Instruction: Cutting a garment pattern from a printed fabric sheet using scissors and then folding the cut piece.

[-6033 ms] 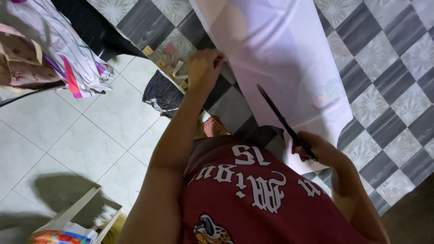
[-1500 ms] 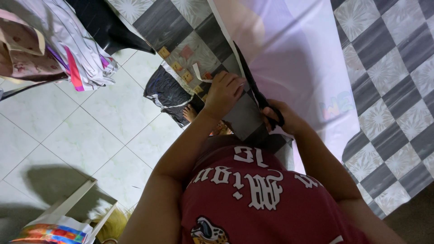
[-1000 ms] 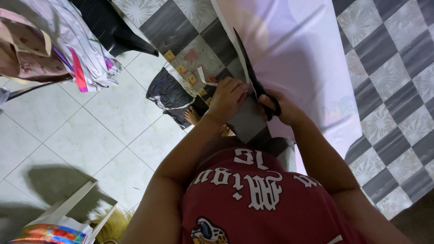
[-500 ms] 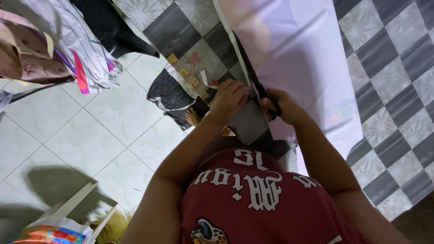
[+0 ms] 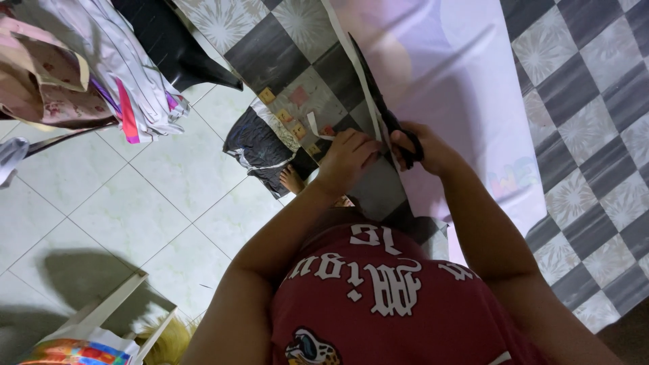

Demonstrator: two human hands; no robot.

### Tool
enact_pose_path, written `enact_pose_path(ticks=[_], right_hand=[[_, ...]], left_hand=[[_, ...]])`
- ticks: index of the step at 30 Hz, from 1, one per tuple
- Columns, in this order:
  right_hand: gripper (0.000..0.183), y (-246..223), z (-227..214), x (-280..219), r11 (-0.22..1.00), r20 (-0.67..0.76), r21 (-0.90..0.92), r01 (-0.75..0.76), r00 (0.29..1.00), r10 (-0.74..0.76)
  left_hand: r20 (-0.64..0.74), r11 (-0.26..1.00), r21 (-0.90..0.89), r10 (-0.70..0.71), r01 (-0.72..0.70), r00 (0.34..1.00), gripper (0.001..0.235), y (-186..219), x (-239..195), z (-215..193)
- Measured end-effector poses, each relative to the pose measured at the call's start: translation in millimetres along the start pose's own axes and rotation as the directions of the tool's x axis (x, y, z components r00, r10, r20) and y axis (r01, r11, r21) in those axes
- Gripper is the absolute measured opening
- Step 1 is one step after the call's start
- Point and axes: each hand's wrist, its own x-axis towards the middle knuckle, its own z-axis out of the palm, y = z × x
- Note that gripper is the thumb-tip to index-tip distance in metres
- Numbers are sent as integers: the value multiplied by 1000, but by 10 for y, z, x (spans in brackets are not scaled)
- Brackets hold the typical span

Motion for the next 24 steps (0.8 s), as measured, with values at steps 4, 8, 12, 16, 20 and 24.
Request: enact_pose_path(ticks=[4, 8, 12, 16, 20, 24], right_hand=[[43, -17, -10, -13, 1000, -12, 7, -5, 1000, 5], [35, 31, -26, 17, 1000, -8, -17, 19, 1000, -19], [36, 66, -46, 75, 998, -6, -58, 38, 999, -39], [49, -50, -17, 147, 998, 3, -64, 5, 1000, -5], [52, -187, 47, 256, 1000, -7, -19, -1, 1000, 1], [58, -268, 60, 322, 999, -8, 12, -32, 999, 32]], left_hand=[[16, 1000, -19, -1, 1, 1000, 6, -81, -100, 89], [-5, 999, -38, -6, 6, 1000, 5, -88, -86, 80], [-4, 999, -11, 33, -34, 999, 9, -152, -164, 158], [4, 999, -35, 34, -33, 999, 5, -122, -29, -16], [17, 998, -34, 43, -43, 999, 2, -96, 34, -95], [28, 997, -74, 10, -8, 1000, 4, -66, 55, -135]])
